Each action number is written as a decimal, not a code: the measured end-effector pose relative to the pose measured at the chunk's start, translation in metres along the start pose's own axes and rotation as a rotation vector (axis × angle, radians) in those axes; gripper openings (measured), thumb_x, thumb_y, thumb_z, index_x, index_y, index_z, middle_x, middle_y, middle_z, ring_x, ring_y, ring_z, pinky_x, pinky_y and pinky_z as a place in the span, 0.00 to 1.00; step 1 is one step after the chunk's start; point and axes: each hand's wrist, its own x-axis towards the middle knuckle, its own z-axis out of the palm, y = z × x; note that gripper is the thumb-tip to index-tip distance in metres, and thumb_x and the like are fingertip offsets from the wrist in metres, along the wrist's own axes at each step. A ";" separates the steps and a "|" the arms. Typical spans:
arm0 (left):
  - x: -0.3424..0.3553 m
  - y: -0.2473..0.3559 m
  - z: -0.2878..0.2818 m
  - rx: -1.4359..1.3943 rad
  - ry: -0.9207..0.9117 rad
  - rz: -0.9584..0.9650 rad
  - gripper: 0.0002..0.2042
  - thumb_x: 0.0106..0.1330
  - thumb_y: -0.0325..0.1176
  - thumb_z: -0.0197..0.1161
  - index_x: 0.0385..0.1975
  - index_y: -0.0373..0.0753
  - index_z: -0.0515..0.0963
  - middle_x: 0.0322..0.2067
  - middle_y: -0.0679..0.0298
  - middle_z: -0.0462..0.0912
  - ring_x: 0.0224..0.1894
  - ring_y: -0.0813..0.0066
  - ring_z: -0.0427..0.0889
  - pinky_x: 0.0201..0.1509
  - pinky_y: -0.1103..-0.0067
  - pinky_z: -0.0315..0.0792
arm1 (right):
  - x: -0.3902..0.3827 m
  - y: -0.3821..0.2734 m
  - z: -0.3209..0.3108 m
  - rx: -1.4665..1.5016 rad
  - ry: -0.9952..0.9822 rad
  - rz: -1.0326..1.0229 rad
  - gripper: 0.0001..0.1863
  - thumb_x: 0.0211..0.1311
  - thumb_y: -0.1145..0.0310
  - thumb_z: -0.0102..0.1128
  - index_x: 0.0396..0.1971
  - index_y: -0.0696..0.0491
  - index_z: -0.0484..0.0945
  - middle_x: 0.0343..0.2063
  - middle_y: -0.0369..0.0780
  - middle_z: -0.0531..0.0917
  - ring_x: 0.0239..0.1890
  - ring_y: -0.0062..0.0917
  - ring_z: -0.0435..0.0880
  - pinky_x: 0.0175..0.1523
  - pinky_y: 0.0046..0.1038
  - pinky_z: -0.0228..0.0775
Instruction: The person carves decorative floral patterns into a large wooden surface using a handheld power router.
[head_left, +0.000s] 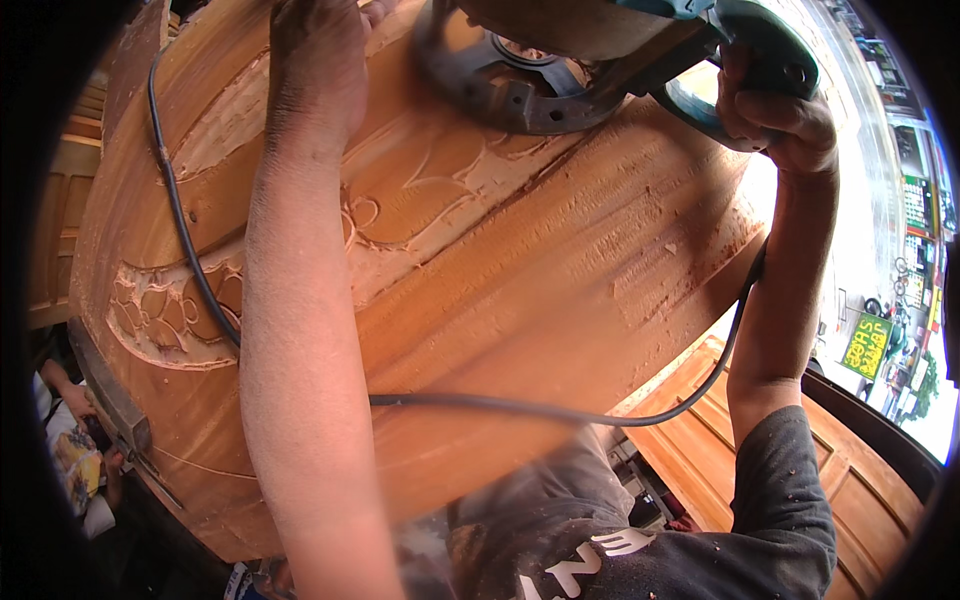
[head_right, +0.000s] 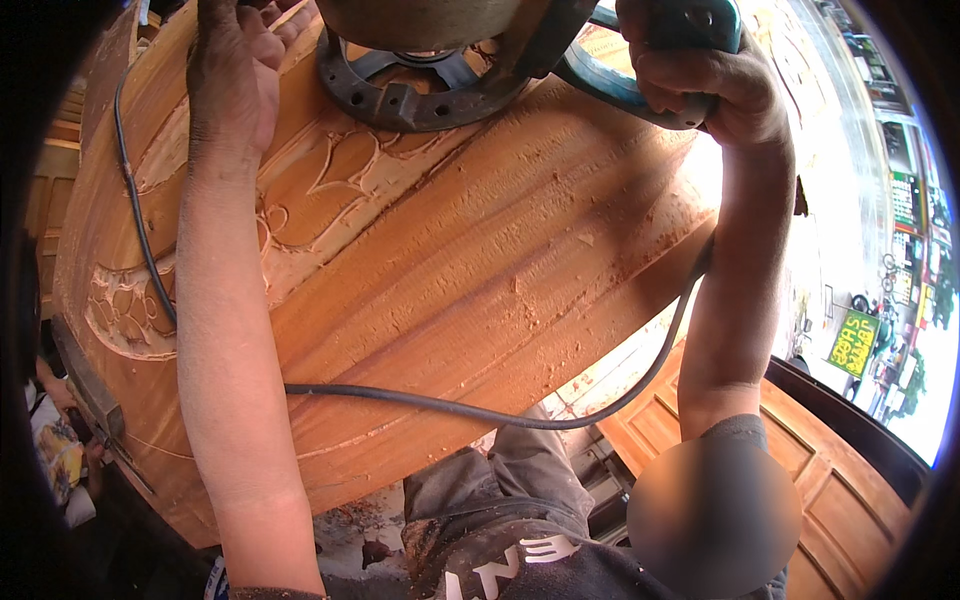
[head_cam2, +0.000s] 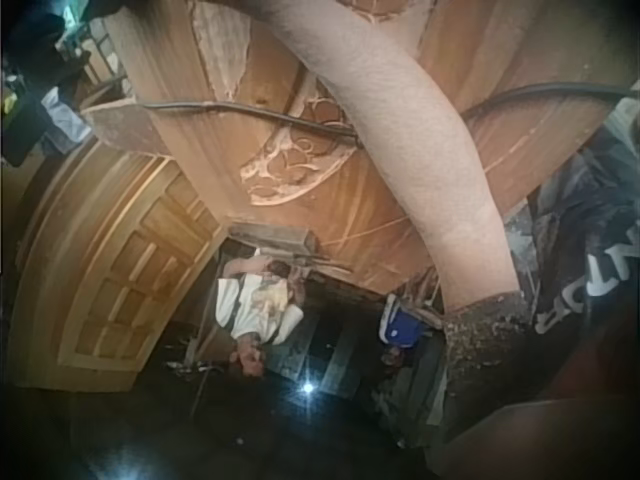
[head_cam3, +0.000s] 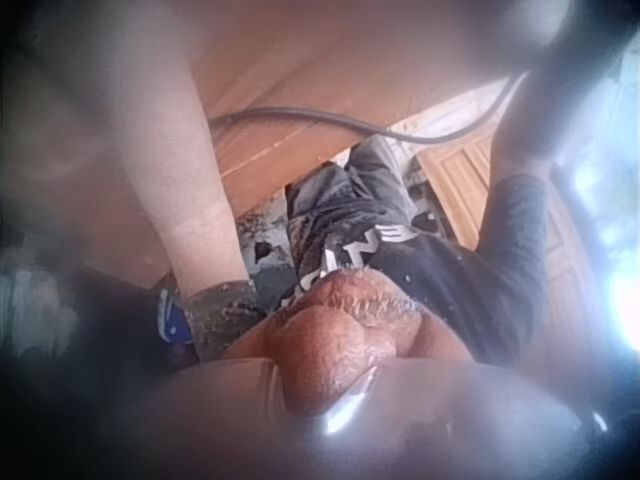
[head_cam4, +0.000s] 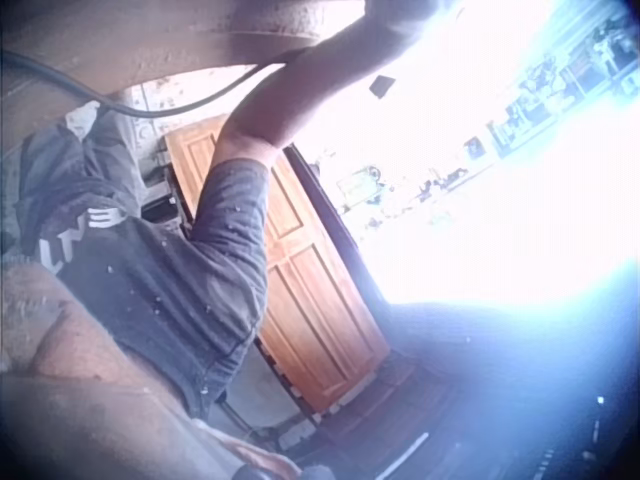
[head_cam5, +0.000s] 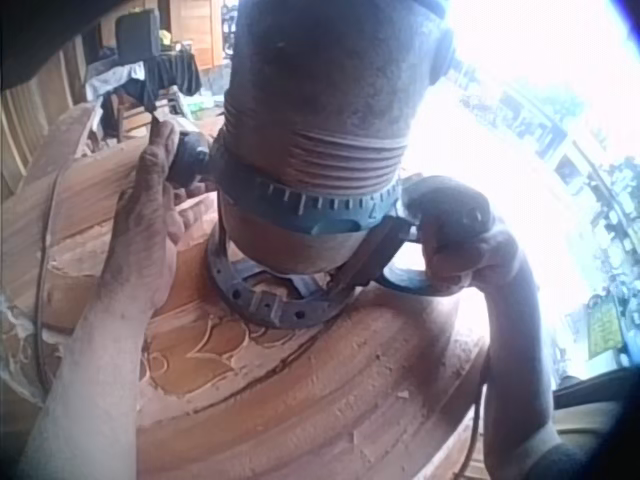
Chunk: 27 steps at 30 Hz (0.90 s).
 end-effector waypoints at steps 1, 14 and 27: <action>0.000 0.002 -0.001 -0.013 -0.004 -0.011 0.39 0.77 0.65 0.44 0.80 0.46 0.51 0.79 0.66 0.54 0.69 0.64 0.66 0.75 0.61 0.61 | 0.000 0.000 0.001 0.009 -0.005 0.001 0.20 0.49 0.71 0.69 0.43 0.59 0.77 0.19 0.37 0.77 0.15 0.18 0.70 0.23 0.22 0.60; 0.039 -0.019 0.124 0.378 0.669 0.043 0.37 0.77 0.64 0.45 0.78 0.47 0.56 0.75 0.67 0.61 0.68 0.67 0.68 0.73 0.60 0.60 | 0.000 -0.001 -0.004 -0.024 -0.034 -0.004 0.21 0.49 0.69 0.69 0.44 0.58 0.77 0.20 0.37 0.77 0.16 0.19 0.71 0.23 0.22 0.61; 0.033 -0.022 0.125 0.805 0.675 0.071 0.29 0.78 0.61 0.48 0.70 0.51 0.69 0.59 0.72 0.75 0.55 0.76 0.74 0.64 0.67 0.66 | 0.007 -0.002 0.003 0.009 -0.067 -0.090 0.27 0.46 0.70 0.67 0.49 0.62 0.75 0.20 0.37 0.77 0.17 0.19 0.73 0.25 0.20 0.65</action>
